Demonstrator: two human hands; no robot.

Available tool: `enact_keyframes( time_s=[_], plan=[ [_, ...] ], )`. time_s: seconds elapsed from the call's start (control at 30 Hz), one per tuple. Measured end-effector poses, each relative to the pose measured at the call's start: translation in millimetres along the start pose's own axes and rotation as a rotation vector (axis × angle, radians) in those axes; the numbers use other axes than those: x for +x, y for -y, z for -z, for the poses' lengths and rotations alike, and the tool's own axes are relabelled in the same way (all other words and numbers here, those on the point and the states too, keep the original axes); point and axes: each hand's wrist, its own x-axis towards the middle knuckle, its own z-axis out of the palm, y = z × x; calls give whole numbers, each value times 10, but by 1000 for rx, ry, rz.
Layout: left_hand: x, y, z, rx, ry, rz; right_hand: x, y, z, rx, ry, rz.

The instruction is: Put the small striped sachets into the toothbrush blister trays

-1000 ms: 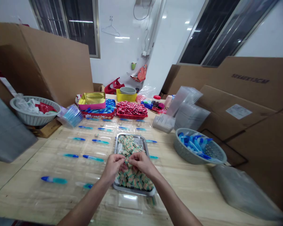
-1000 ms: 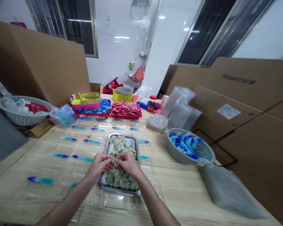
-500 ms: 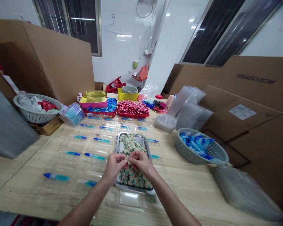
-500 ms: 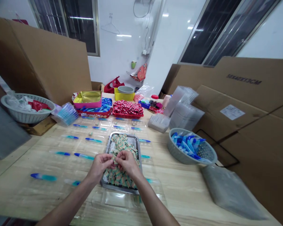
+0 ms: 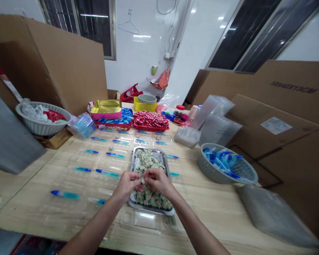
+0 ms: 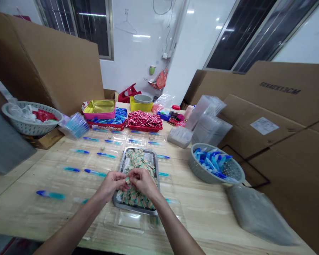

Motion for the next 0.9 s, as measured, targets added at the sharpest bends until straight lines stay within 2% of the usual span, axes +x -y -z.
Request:
enact_keyframes(
  time_s=[0.23,0.33,0.4,0.47,0.57,0.63,0.8,0.9],
  plan=[
    [-11,10,24,-41,4,-1,19,-51,-25,-123,-53,72],
    [20,64,54,-46,-49,3,-24,-46,28,-217,-92,90],
    [33,93,99,-58,-107,-1,-79,-12,54,-376,-109,128],
    [30,110,156,-62,-150,-12,-142,36,43,-581,-71,191],
    [0,123,227,-57,-162,-14,-207,94,-40,-868,16,246],
    [-25,131,248,-52,-155,-5,-222,110,-104,-988,27,236],
    [-60,163,231,-33,-176,9,-222,103,-136,-1008,30,234],
    [-63,173,209,-50,-184,10,-200,72,-67,-828,-14,236]
  ],
)
